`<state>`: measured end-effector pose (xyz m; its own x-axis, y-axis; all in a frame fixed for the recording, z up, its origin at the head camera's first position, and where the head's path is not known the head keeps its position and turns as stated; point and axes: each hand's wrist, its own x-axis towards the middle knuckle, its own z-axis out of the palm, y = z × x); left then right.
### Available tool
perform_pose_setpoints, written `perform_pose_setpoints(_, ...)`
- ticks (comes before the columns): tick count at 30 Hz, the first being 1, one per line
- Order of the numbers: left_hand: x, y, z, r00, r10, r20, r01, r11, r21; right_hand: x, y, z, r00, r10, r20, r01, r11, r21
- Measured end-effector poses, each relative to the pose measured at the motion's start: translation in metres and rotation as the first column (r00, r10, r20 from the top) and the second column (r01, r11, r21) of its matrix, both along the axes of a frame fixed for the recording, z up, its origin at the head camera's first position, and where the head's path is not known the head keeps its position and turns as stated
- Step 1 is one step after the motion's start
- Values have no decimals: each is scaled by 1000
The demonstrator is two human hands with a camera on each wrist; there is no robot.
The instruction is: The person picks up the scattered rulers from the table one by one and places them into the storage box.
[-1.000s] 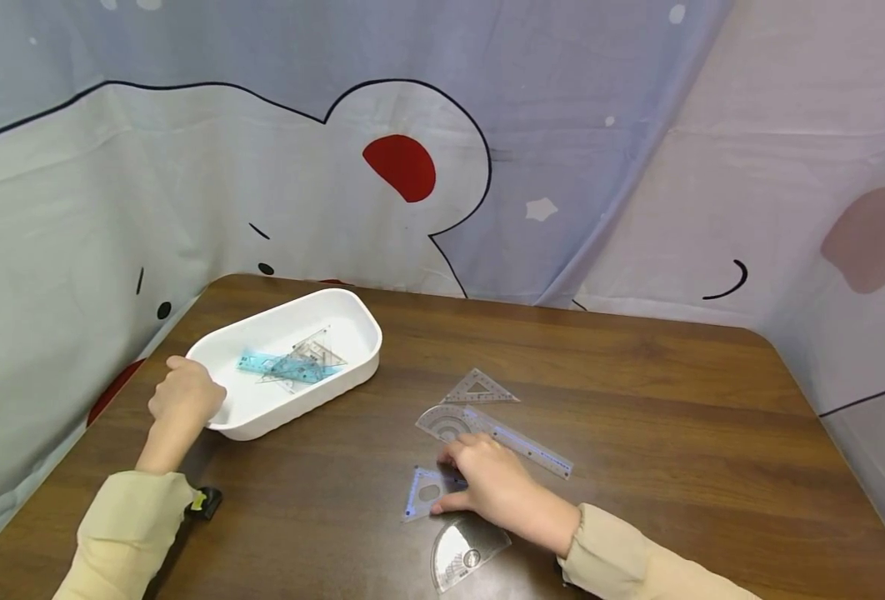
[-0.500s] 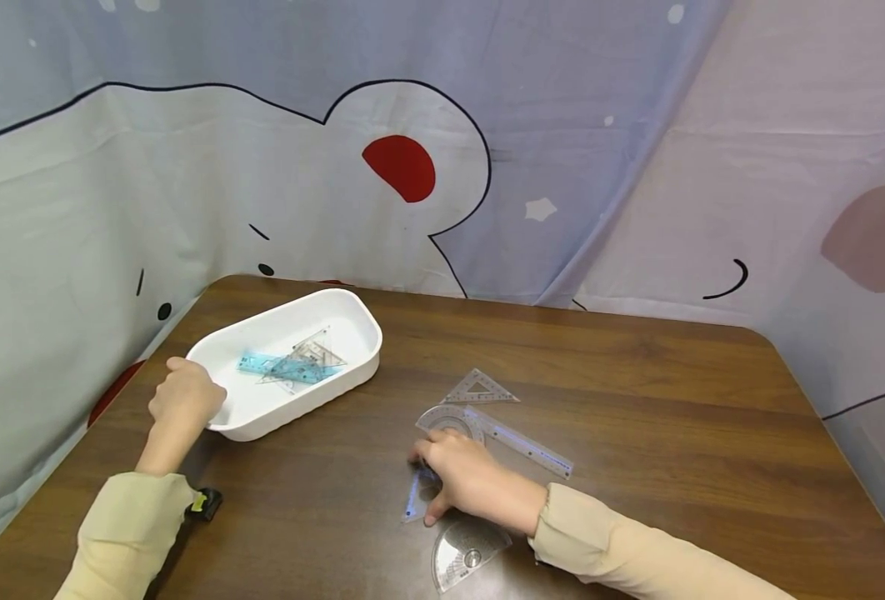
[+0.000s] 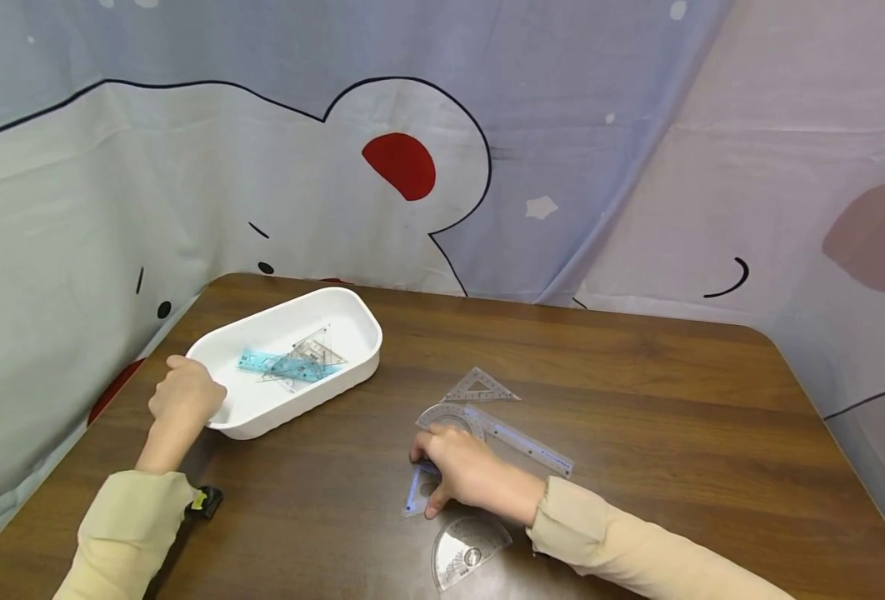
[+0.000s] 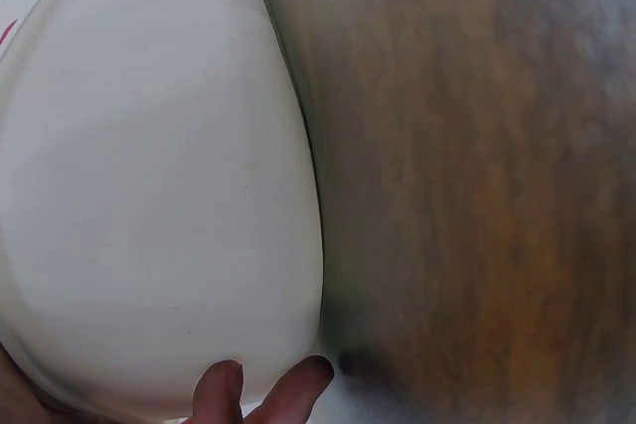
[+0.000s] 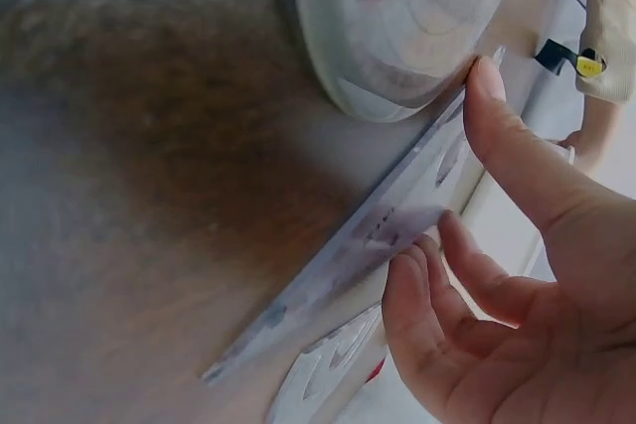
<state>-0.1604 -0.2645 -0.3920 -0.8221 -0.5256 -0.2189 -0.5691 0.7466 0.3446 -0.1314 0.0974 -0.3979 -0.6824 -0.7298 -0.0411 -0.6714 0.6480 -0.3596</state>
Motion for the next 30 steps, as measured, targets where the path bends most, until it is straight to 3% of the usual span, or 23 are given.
perform_pose_setpoints(7, 0, 0, 1, 1000, -5, 0, 5, 1000, 0, -7, 1, 0, 991, -12, 132, 20, 998, -57)
perform_pose_setpoints(12, 0, -1, 1, 1000, -9, 7, 9, 1000, -3, -15, 3, 1, 956, -10, 294, 45, 993, -111)
perform_pose_setpoints(15, 0, -1, 1, 1000, -11, 4, 11, 1000, -3, -22, 6, -1, 902, 19, 431, 57, 985, -163)
perform_pose_setpoints(21, 0, -1, 1, 1000, -19, -1, 19, 1000, -3, -38, 13, -4, 763, 81, 641, 97, 966, -238)
perform_pose_setpoints(27, 1, 0, 1, 1000, -17, -2, 17, 1000, -3, -45, 17, -2, 670, 55, 740, 187, 953, -240)
perform_pose_setpoints(30, 1, 1, 2, 1000, -16, 2, 16, 1000, -5, -49, 15, 3, 640, 68, 766, 198, 948, -250)
